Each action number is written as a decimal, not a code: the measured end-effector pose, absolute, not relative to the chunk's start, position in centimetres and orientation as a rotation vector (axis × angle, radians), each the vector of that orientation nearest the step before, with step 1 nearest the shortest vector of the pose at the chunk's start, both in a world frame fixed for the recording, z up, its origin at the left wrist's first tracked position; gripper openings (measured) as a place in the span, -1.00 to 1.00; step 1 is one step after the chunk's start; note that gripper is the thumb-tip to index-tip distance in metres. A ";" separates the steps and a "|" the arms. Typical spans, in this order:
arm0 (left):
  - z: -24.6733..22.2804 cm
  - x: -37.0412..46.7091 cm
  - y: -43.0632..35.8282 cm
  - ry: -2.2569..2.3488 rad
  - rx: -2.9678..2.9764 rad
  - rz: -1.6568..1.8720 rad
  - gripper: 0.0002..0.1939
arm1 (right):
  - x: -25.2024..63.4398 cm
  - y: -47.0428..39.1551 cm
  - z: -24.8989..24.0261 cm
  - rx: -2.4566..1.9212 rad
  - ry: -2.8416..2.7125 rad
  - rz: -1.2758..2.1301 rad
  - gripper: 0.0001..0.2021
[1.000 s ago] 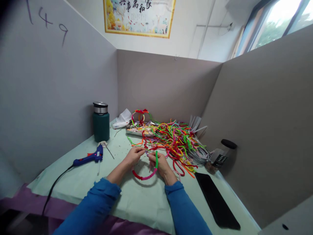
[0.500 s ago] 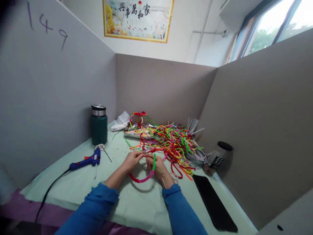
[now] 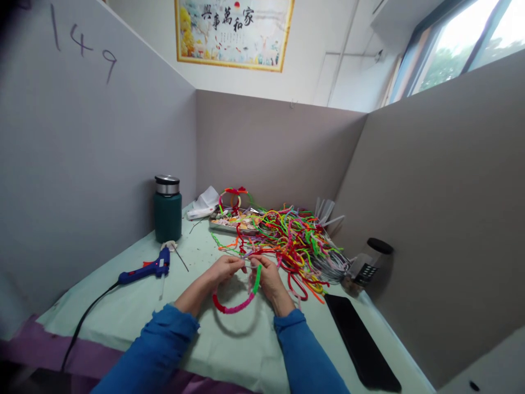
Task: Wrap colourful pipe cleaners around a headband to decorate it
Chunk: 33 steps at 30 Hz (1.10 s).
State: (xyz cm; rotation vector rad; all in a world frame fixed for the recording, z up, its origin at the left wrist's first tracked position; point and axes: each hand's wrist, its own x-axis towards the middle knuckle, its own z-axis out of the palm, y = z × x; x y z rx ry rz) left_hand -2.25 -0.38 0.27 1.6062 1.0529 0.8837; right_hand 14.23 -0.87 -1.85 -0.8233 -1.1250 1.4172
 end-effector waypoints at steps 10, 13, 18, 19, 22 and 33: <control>0.9 -2.1 -1.2 0.898 1.781 0.797 -0.61 | 14.2 -0.7 -1.8 -0.904 -1.139 1.250 -0.73; 1.0 -2.1 -1.3 0.896 1.855 0.897 -0.68 | 14.2 -0.4 -2.1 -0.873 -1.102 1.281 -0.72; 1.1 -2.0 -1.2 1.050 1.915 1.020 -0.72 | 14.0 -0.8 -2.0 -0.846 -1.186 1.316 -0.72; 1.1 -2.0 -1.2 1.076 1.922 1.049 -0.70 | 13.9 -0.9 -1.9 -0.855 -1.205 1.321 -0.73; 1.1 -2.0 -1.1 1.170 1.948 1.123 -0.68 | 13.8 -1.2 -1.9 -0.870 -1.249 1.350 -0.74; 0.4 -2.3 -0.2 1.064 1.877 1.225 -0.76 | 14.1 -0.8 -2.3 -0.857 -1.242 1.432 -0.75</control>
